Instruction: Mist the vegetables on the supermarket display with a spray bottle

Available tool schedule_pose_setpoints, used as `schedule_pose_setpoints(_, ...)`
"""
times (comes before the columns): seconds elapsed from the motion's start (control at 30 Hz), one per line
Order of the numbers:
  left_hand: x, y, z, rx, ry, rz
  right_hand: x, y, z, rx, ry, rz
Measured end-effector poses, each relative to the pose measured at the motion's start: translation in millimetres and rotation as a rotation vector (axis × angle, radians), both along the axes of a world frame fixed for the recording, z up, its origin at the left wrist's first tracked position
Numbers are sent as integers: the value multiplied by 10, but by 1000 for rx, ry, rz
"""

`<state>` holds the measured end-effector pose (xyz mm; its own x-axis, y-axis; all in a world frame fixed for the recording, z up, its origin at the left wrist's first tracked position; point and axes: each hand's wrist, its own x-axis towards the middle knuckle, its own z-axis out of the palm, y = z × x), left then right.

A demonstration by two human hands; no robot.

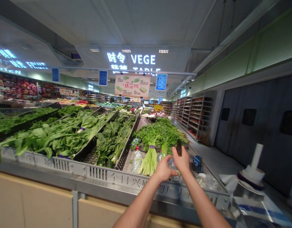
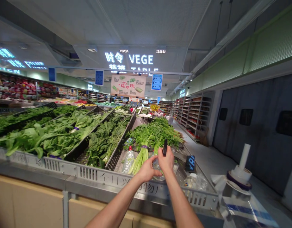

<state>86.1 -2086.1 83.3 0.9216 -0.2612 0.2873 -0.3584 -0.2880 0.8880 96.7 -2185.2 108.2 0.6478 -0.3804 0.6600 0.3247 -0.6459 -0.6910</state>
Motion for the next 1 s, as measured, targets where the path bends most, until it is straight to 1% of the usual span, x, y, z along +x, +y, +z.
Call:
schedule_pose_setpoints(0.3, 16, 168, 0, -7, -18, 52, 47, 169, 4, 34, -28, 124)
schedule_pose_setpoints(0.57, 0, 429, -8, -32, -51, 89, 58, 409, 22, 25, -56, 225)
schedule_pose_setpoints(0.8, -10, 567, -82, -4, -56, 136, 107, 559, -18, -19, 24, 216)
schedule_pose_setpoints(1.0, -2, 614, -108, 3, -35, 160, 117, 619, -54, -7, 7, 248)
